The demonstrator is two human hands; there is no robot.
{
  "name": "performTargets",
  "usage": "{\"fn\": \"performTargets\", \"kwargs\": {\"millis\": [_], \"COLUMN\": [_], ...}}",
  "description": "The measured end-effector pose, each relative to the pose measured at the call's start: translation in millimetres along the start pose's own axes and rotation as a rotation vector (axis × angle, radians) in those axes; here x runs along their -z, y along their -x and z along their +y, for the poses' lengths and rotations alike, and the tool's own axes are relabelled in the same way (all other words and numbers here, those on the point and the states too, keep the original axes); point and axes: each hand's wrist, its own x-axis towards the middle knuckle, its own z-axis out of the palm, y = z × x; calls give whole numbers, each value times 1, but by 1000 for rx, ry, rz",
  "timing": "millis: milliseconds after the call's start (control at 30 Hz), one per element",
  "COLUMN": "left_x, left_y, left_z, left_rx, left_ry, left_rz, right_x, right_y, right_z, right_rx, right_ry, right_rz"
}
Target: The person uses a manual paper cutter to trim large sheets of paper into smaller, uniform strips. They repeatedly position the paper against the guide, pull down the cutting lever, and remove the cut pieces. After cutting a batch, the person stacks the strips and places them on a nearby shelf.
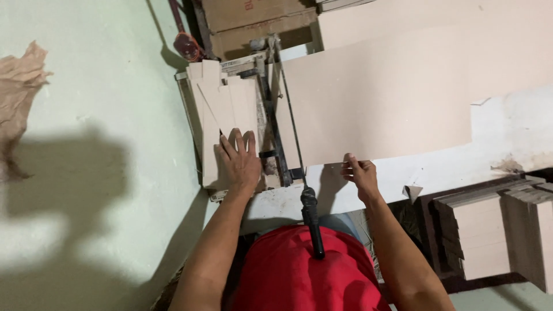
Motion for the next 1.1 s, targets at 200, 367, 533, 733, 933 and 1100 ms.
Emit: {"fn": "performTargets", "kwargs": {"millis": [200, 367, 533, 733, 933, 1100], "left_x": [-14, -26, -24, -18, -22, -24], "left_y": [-6, -11, -21, -56, -68, -73], "left_z": [-4, -6, 10, 50, 66, 72], "left_rx": [8, -173, -238, -247, -197, -185], "left_ry": [114, 227, 295, 141, -92, -107], "left_rz": [56, 76, 180, 51, -73, -106], "right_x": [-2, 0, -5, -10, -10, -61], "right_y": [2, 4, 5, 9, 2, 149], "right_z": [-5, -9, -6, 1, -9, -142], "right_rx": [-15, -21, 23, 104, -17, -62], "right_ry": [34, 48, 88, 123, 610, 917], "right_rz": [1, -15, 0, 49, -94, -363]}}
